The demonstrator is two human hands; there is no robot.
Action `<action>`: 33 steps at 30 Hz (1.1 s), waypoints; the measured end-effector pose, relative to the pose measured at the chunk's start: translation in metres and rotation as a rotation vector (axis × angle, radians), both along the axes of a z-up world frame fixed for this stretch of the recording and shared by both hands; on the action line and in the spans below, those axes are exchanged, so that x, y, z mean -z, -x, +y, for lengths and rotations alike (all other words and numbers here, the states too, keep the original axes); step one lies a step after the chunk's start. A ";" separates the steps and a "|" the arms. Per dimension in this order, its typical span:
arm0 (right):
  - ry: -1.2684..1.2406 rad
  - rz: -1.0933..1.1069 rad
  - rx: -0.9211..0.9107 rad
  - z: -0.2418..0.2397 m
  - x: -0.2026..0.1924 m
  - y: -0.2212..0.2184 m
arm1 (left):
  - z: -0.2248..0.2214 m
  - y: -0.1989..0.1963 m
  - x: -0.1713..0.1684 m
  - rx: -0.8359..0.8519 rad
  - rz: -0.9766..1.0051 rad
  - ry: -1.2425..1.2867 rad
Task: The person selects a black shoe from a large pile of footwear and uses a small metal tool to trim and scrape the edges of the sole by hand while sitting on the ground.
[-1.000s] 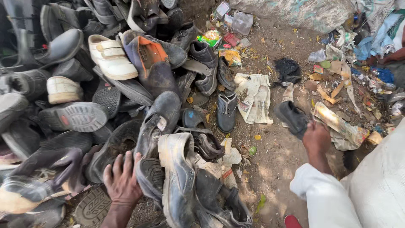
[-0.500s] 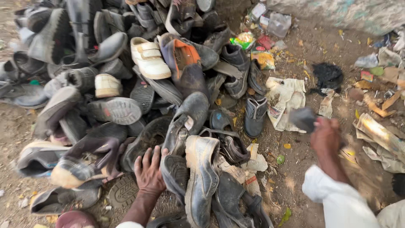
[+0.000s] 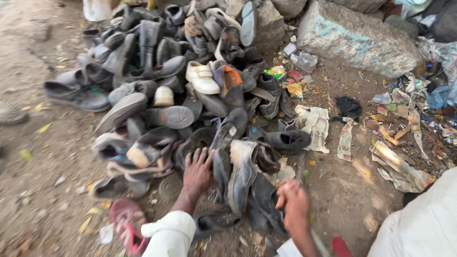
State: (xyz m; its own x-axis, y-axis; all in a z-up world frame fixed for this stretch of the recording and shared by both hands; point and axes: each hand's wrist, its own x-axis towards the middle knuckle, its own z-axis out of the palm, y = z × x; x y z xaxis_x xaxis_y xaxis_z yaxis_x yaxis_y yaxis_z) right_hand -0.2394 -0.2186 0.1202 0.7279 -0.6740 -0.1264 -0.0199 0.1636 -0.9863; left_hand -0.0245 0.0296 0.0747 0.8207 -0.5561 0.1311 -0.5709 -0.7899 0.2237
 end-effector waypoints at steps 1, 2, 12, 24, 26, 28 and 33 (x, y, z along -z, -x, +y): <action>-0.042 -0.002 0.008 0.024 0.009 0.015 | 0.008 0.008 -0.004 0.006 -0.009 0.070; -0.021 0.168 -0.024 0.042 0.016 0.029 | 0.016 0.019 -0.006 0.011 -0.020 0.141; 0.904 0.505 -0.179 0.092 0.034 0.006 | 0.099 0.193 0.007 -0.101 0.439 -0.050; 1.192 0.469 -0.330 0.096 0.061 -0.056 | 0.076 0.165 0.045 -0.077 0.407 -0.112; 1.237 0.431 -0.346 0.081 0.066 -0.071 | 0.079 0.159 0.051 -0.046 0.315 -0.097; 1.283 0.393 -0.394 0.060 0.069 -0.081 | 0.072 0.152 0.057 -0.058 0.352 -0.081; 1.180 0.307 -0.450 0.030 0.078 -0.107 | 0.054 0.127 0.072 -0.005 0.285 -0.030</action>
